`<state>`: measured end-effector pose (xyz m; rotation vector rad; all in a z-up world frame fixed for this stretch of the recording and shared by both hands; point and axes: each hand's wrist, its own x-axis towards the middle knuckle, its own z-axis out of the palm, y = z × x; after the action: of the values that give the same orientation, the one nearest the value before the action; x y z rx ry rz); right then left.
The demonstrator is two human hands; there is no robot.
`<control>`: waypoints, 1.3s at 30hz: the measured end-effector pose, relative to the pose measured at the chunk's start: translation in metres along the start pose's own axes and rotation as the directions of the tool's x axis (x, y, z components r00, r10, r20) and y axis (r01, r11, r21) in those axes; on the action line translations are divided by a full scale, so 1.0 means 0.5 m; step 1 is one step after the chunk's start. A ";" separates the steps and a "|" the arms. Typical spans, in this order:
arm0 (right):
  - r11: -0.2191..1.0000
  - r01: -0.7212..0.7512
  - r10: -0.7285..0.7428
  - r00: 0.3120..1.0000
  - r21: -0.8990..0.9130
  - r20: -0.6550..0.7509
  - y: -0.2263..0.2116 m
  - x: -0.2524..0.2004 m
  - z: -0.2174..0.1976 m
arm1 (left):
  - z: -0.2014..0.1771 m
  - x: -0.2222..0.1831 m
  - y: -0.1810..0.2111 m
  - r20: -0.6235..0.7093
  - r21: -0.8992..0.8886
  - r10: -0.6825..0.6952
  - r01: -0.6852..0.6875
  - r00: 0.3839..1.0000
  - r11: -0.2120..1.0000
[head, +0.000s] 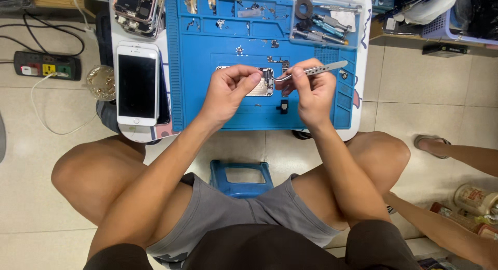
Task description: The person disassembles a smartphone on a blue work mat, using tweezers and a screwdriver to remove screws and internal components. They carefully lift and place small parts onto the mat while working on the phone's internal assembly.
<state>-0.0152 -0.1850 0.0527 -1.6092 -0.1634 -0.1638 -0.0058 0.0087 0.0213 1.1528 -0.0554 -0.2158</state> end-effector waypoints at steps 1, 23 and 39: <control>1.000 -0.003 0.003 1.000 0.005 0.006 -0.008 -0.003 0.001 | -0.004 -0.005 -0.002 -0.008 0.002 -0.001 0.001 1.000 1.000; 0.738 0.565 -0.498 0.825 -0.369 0.266 -0.092 -0.017 -0.003 | -0.022 -0.029 -0.002 0.188 0.003 0.070 -0.072 0.980 0.997; 0.628 0.650 -0.507 0.759 -0.428 0.408 -0.110 -0.018 0.000 | -0.032 -0.027 -0.014 0.207 0.077 0.064 -0.082 0.976 0.994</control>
<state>-0.0354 -0.1825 0.1048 -2.1065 -0.9284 -0.5597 -0.0177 0.0231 0.0091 1.2078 -0.2910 -0.2682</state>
